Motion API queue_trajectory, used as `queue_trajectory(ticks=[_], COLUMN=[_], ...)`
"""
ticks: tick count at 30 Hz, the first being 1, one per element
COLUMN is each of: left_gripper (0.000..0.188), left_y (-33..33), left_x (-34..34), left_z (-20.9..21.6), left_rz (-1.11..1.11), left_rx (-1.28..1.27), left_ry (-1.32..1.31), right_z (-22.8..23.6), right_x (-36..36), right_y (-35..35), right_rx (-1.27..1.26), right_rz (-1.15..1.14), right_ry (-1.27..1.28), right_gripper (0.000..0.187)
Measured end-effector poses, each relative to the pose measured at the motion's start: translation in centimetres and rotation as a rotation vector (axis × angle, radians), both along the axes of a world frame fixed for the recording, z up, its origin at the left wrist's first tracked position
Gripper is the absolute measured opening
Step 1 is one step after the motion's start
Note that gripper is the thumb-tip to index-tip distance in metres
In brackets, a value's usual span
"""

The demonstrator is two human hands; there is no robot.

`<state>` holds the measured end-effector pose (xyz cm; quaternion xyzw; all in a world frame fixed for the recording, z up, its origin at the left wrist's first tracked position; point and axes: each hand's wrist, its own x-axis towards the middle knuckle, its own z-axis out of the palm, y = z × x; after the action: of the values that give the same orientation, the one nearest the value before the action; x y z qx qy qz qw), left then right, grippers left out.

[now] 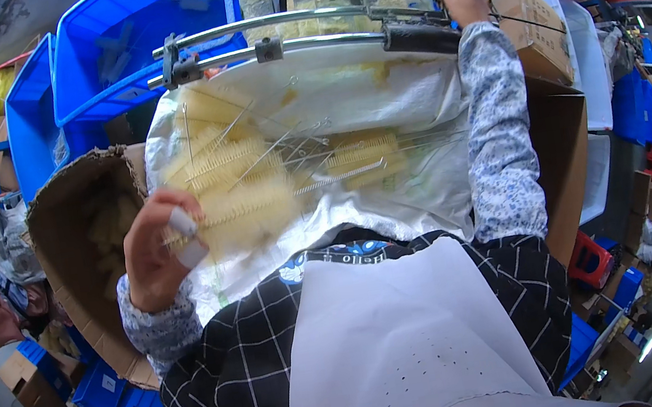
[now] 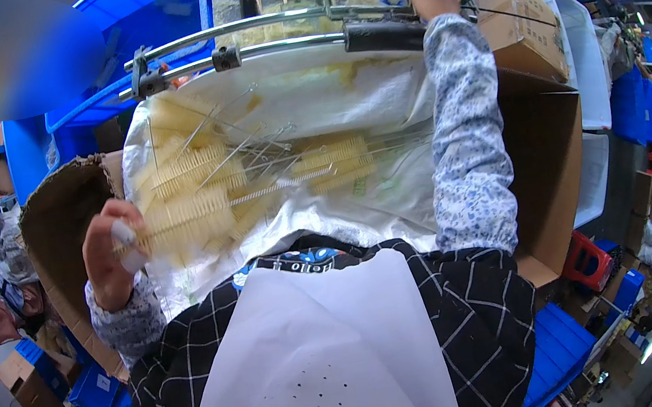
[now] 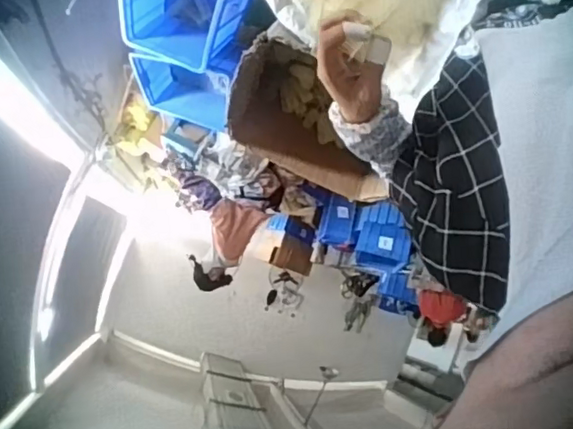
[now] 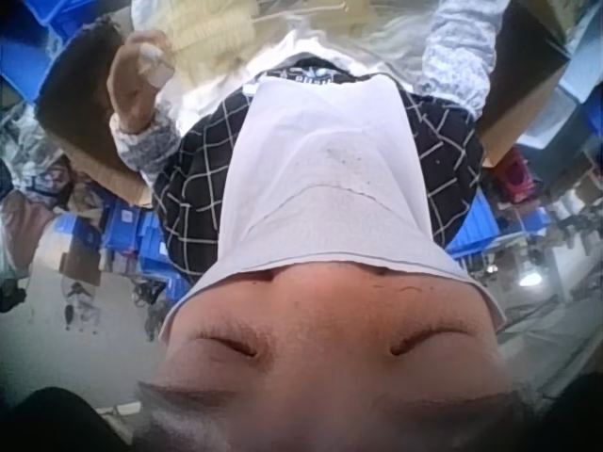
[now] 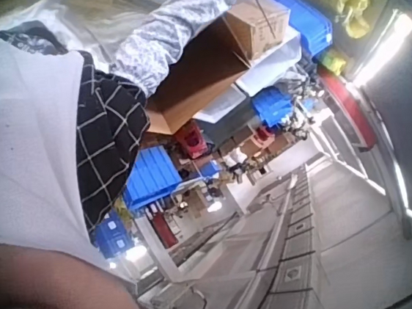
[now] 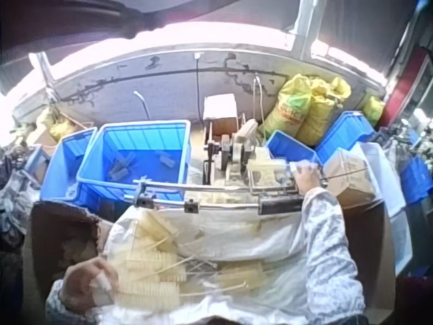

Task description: Manually assembling small cleaning brushes by aligning bristles and loading them into an assembly fixture.

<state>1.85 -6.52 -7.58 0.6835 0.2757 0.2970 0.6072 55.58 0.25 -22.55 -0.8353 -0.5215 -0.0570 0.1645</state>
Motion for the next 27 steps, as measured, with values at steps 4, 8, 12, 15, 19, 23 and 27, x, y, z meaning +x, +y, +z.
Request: queue_trajectory(ticks=[4, 8, 12, 15, 19, 23, 27], left_gripper=[0.024, 0.021, 0.02, 0.022, 0.024, 0.029, 0.042], left_y=[0.7, 1.3, 0.9, 1.3, 0.9, -1.4, -3.1], left_x=[2.1, 3.1, 4.4, 5.6, 6.5, 9.4, 9.5], left_z=[-0.2, -1.2, -1.1, -1.6, -2.4, -4.4, -6.5], left_rz=[-0.052, -0.146, -0.236, -0.323, -0.37, -0.284, -0.113], left_rx=[-0.059, -0.183, -0.197, -0.172, -0.173, -0.126, -0.184], left_ry=[0.016, -0.033, -0.031, -0.055, -0.087, -0.111, -0.06], right_z=[0.2, 4.6, 6.0, 6.8, 10.1, 7.9, 7.6], right_x=[1.9, 2.0, -0.1, 1.7, -2.8, -12.6, -21.8], right_y=[0.6, -3.3, -7.2, -9.7, -13.4, -12.5, -12.7], right_rx=[-0.043, 0.012, -0.243, -0.363, -0.746, -0.919, -0.792], right_rz=[0.157, 0.435, 0.389, 0.363, 0.565, 1.023, 0.929], right_ry=[-0.594, -0.09, 0.282, 0.622, 1.017, 1.155, 1.431], right_gripper=[0.026, 0.021, 0.021, 0.025, 0.039, 0.047, 0.04])
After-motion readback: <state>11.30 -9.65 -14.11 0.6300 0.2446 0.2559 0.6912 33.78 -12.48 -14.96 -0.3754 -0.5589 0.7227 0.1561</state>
